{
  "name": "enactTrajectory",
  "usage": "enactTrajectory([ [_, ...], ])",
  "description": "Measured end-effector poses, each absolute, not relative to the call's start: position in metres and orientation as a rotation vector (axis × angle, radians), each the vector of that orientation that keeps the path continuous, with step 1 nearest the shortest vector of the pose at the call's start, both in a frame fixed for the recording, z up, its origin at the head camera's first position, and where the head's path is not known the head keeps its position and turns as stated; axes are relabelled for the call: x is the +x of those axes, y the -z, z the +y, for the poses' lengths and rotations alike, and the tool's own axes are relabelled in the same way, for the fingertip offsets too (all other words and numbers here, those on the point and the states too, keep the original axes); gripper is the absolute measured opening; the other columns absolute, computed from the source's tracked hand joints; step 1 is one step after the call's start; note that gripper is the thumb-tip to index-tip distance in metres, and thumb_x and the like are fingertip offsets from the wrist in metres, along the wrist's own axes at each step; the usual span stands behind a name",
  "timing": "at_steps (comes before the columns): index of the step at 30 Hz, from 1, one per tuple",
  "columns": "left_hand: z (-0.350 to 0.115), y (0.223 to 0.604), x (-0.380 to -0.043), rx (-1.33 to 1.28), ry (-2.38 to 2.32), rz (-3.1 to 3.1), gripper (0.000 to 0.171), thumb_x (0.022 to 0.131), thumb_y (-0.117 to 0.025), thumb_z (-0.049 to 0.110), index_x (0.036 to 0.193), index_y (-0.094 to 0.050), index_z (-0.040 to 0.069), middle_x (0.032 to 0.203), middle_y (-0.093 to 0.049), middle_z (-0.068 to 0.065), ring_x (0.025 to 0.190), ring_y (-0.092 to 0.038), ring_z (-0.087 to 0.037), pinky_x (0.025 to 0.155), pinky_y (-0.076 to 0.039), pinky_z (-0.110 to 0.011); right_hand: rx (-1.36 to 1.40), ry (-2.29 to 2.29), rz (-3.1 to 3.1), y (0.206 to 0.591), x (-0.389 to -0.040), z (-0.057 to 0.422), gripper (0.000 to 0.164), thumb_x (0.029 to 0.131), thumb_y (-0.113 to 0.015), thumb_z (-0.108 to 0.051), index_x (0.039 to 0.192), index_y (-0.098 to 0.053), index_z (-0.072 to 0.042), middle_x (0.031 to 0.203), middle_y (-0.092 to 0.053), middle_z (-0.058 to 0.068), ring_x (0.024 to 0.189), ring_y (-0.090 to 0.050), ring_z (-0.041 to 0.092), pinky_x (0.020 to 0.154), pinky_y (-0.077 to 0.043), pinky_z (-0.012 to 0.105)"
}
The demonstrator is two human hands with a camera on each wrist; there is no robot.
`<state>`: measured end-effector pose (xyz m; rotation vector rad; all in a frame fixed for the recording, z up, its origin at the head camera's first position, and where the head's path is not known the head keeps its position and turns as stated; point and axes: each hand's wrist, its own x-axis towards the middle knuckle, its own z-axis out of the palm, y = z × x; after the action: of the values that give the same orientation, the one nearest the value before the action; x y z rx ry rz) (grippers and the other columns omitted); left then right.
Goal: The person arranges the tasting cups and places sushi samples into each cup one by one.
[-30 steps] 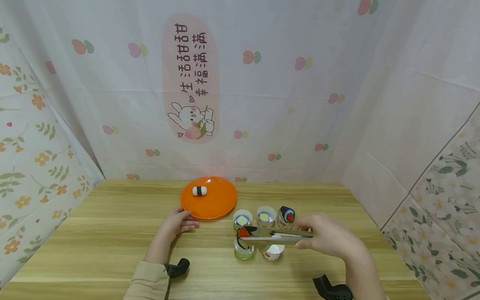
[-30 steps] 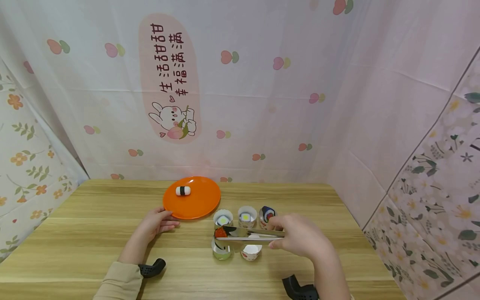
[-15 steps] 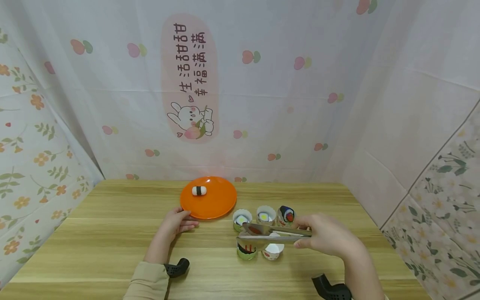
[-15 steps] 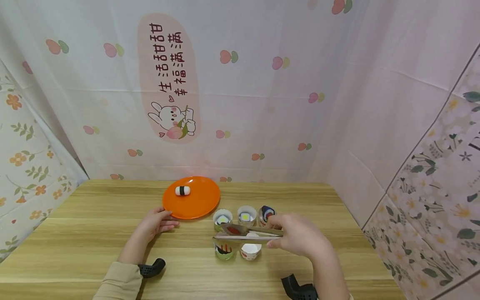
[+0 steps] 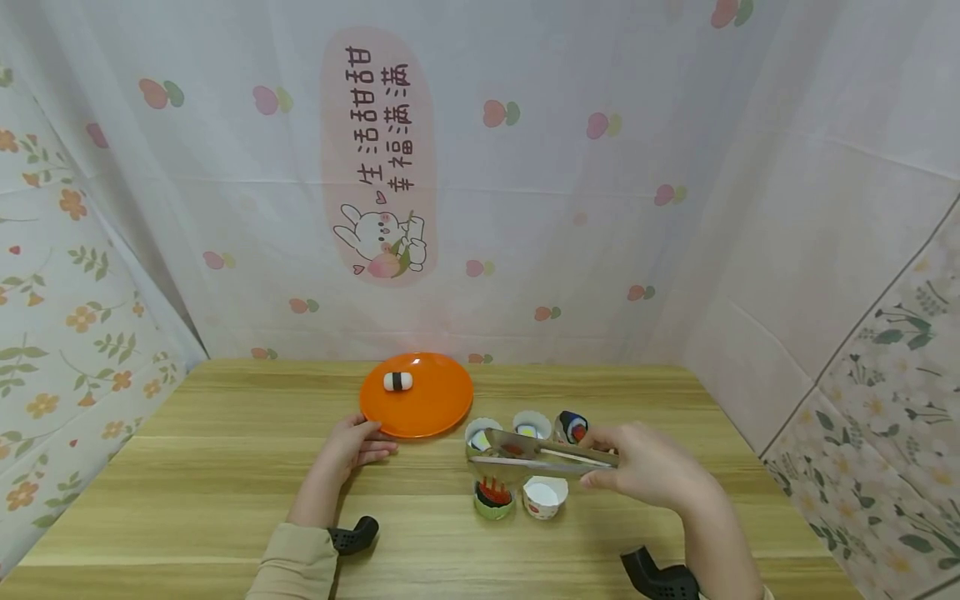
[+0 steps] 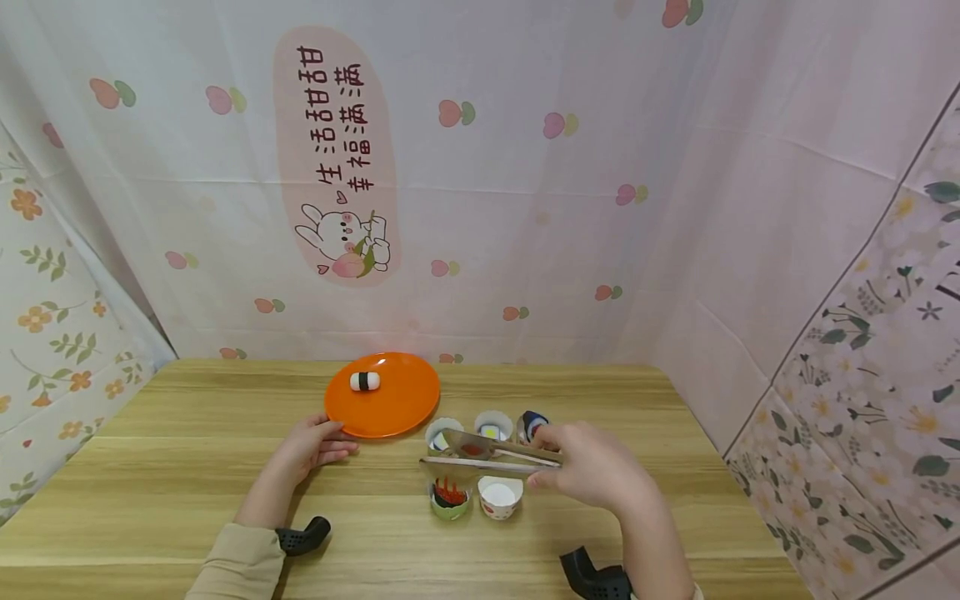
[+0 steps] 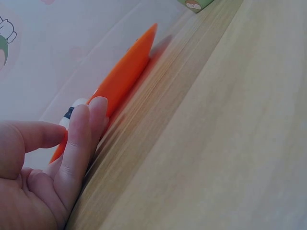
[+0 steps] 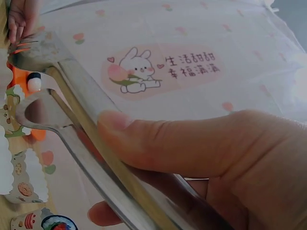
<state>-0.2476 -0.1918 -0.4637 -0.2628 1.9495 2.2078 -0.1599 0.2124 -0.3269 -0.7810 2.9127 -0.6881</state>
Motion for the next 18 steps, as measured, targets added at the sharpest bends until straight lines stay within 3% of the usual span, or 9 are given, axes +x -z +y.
enactTrajectory([
  [10,-0.191,0.465,-0.247,-0.284,-2.206,1.954,0.036,0.102,-0.042,0.007,0.132,-0.035,-0.012,0.081,-0.067,-0.015,0.071,-0.07,-0.023,0.066,-0.058,-0.032,-0.757,0.682,2.987,0.332,-0.163,0.207,0.031,0.078,-0.079,-0.032,0.102,-0.068,-0.017,0.087,-0.065,-0.011,0.064,-0.051,0.005,0.057,-0.043,0.028],
  [18,-0.191,0.464,-0.247,-0.284,-2.208,1.956,0.036,0.102,-0.042,0.007,0.131,-0.035,-0.012,0.081,-0.067,-0.015,0.071,-0.07,-0.023,0.066,-0.058,-0.032,-0.788,0.642,3.031,0.34,-0.168,0.206,0.038,0.078,-0.078,-0.038,0.107,-0.068,-0.015,0.094,-0.069,-0.005,0.077,-0.061,0.008,0.067,-0.051,0.035],
])
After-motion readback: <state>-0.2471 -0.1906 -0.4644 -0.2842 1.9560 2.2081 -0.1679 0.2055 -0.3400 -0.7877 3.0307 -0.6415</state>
